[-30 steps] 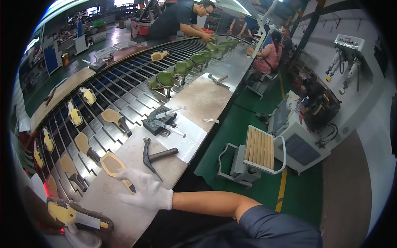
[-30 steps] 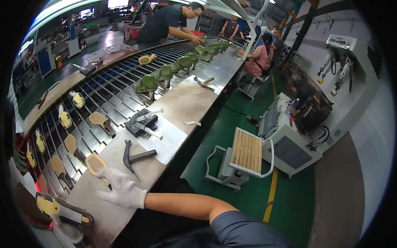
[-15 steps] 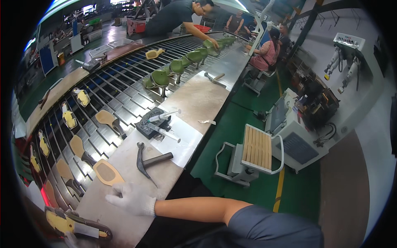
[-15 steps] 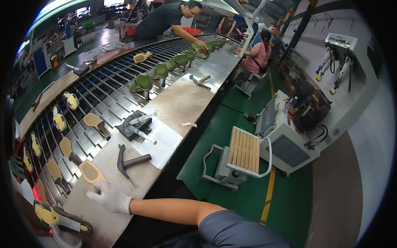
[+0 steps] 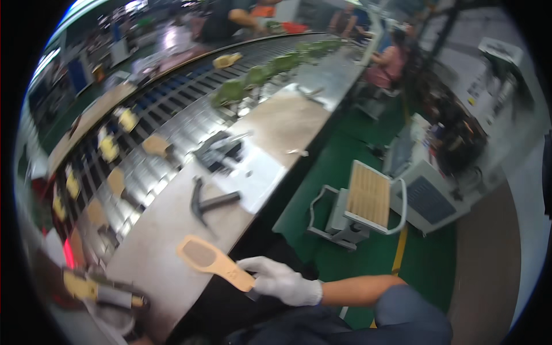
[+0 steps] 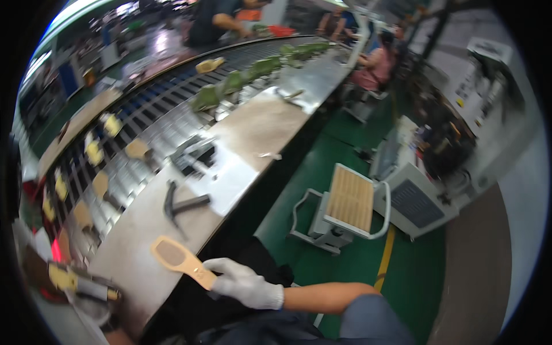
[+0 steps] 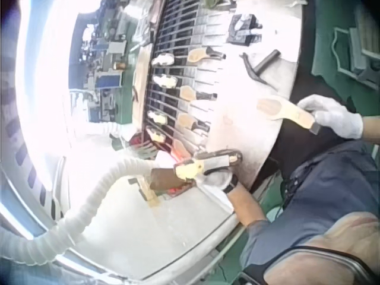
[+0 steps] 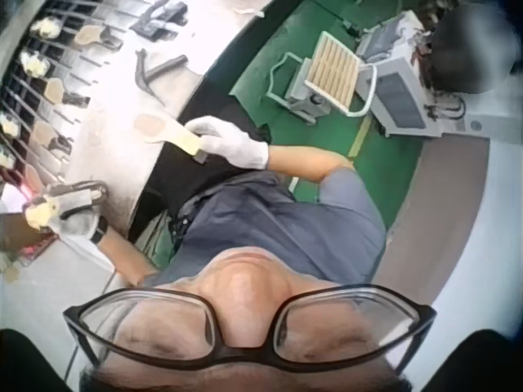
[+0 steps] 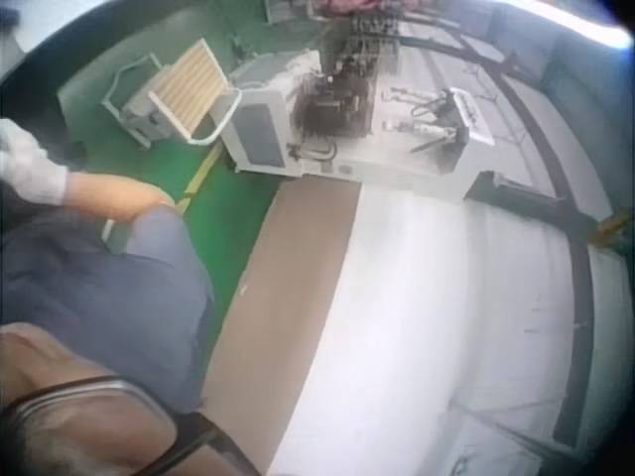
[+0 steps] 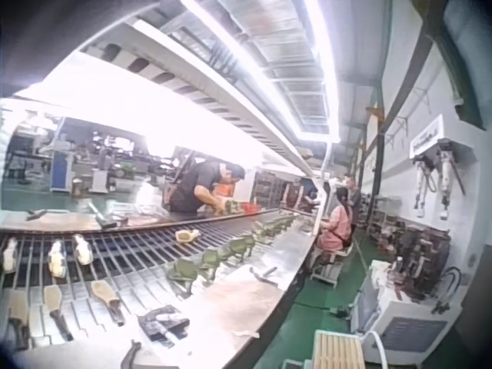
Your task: The person attaches soles to shoe uppers on lasts by hand, taps along the edges and heels with a hammer, and places the assembled shoes onto a conveyor belt.
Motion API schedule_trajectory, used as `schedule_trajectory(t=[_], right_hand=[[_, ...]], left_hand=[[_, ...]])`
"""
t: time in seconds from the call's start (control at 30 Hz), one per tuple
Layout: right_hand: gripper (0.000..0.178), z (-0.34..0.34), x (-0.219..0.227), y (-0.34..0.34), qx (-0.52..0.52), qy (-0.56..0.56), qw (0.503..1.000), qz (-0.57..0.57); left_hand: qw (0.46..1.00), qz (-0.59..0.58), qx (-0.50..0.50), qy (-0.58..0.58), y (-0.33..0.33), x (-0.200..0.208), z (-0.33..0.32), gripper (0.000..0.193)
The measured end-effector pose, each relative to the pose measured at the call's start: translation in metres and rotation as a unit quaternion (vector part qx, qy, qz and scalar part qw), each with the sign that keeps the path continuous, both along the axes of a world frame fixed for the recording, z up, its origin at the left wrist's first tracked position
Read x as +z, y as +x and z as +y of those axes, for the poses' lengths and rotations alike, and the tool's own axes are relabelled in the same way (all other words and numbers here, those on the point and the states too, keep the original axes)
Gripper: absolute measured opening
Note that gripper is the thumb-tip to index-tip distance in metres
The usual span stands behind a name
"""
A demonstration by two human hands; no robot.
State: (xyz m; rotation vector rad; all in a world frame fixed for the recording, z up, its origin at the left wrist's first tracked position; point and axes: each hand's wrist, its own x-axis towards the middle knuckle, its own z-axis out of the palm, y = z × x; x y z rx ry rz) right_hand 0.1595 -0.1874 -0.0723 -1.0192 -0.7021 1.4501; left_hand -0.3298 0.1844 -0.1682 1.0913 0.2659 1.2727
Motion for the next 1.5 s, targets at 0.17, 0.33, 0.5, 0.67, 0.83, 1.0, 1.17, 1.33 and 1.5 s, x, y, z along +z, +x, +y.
schedule_trajectory(t=[0.17, 0.33, 0.5, 0.67, 0.83, 1.0, 1.17, 1.33, 1.5], right_hand=[[0.042, 0.024, -0.024, 0.003, 0.043, -0.193, 0.98, 0.004], [0.027, 0.037, -0.011, -0.012, -0.042, -0.034, 0.999, -0.006], [0.03, 0.047, 0.033, -0.013, -0.049, 0.039, 0.996, -0.065], [0.03, 0.059, 0.09, -0.04, 0.061, 0.036, 0.995, -0.076], [0.031, 0.087, 0.111, -0.059, 0.099, 0.036, 0.989, -0.103], [0.036, 0.093, 0.115, -0.072, 0.068, 0.033, 0.989, -0.131], [0.036, 0.096, 0.115, -0.065, 0.098, 0.024, 0.975, -0.199], [0.035, 0.096, 0.12, -0.059, 0.107, 0.038, 0.957, -0.269], [0.033, 0.094, 0.118, -0.067, 0.092, 0.037, 0.979, -0.175]], left_hand=[[0.997, 0.038, 0.036, -0.053, 0.229, 0.089, -0.097, 0.083], [0.993, 0.089, -0.061, -0.044, 0.252, 0.126, -0.119, 0.102], [0.992, 0.125, -0.014, -0.014, 0.248, 0.207, -0.129, 0.073], [0.99, 0.14, -0.017, 0.019, 0.252, 0.197, -0.151, 0.039], [0.995, 0.099, -0.023, 0.014, 0.252, 0.192, -0.166, 0.038], [0.995, 0.05, -0.089, 0.009, 0.24, 0.189, -0.171, 0.048], [0.988, 0.106, -0.115, -0.003, 0.235, 0.191, -0.168, 0.078], [0.982, 0.143, -0.102, 0.071, 0.234, 0.193, -0.168, 0.079], [0.984, 0.103, -0.107, 0.094, 0.236, 0.188, -0.168, 0.081]])
